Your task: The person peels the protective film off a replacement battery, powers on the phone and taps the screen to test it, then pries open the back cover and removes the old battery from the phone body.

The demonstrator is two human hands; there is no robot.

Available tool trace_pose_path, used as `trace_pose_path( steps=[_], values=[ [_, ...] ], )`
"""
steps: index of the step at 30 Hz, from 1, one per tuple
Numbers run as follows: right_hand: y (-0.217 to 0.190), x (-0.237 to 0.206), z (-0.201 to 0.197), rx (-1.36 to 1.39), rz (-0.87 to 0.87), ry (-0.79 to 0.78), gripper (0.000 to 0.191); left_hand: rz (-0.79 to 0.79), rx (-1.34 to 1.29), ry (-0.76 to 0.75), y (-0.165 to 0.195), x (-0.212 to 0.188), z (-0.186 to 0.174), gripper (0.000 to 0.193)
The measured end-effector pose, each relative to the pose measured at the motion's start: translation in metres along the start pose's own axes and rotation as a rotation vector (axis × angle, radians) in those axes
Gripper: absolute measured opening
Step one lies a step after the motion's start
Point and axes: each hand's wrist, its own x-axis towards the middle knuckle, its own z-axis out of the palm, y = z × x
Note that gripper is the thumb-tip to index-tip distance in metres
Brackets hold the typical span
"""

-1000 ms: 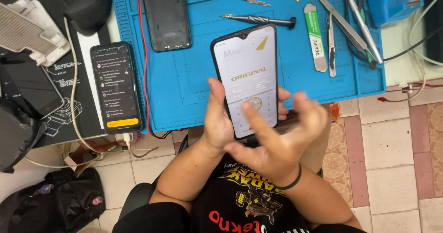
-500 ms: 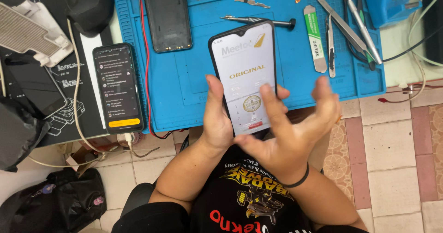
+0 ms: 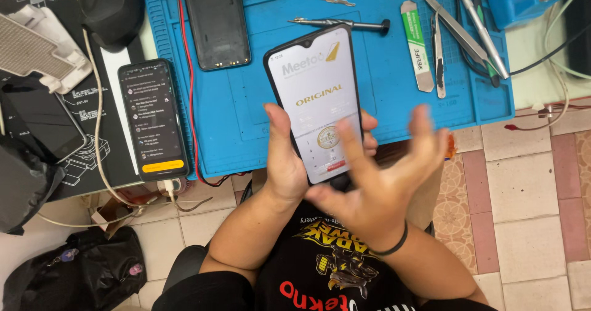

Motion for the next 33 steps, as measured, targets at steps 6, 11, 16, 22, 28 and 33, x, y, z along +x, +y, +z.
trace_pose_path(
  steps=[6, 11, 16, 22, 28, 33],
  values=[
    [0.009, -0.008, 0.0, -0.054, -0.037, 0.006, 0.082, 0.004, -0.007, -0.006, -0.003, -0.001, 0.0, 0.108],
    [0.011, -0.015, 0.001, -0.017, -0.016, -0.009, 0.08, -0.008, -0.119, -0.065, -0.004, 0.0, -0.001, 0.107],
    [0.005, -0.014, 0.003, -0.028, -0.18, -0.033, 0.078, -0.021, -0.069, -0.031, -0.005, -0.001, -0.003, 0.111],
    [-0.001, -0.009, 0.002, 0.019, -0.14, -0.018, 0.079, -0.013, 0.003, -0.055, -0.007, -0.005, 0.0, 0.111],
    [-0.002, -0.009, 0.002, 0.009, -0.146, -0.032, 0.078, 0.002, 0.045, -0.053, -0.008, -0.005, 0.002, 0.11],
    [0.006, -0.011, 0.0, 0.003, -0.035, -0.038, 0.082, 0.019, -0.016, -0.028, -0.006, -0.006, 0.002, 0.111]
  ],
)
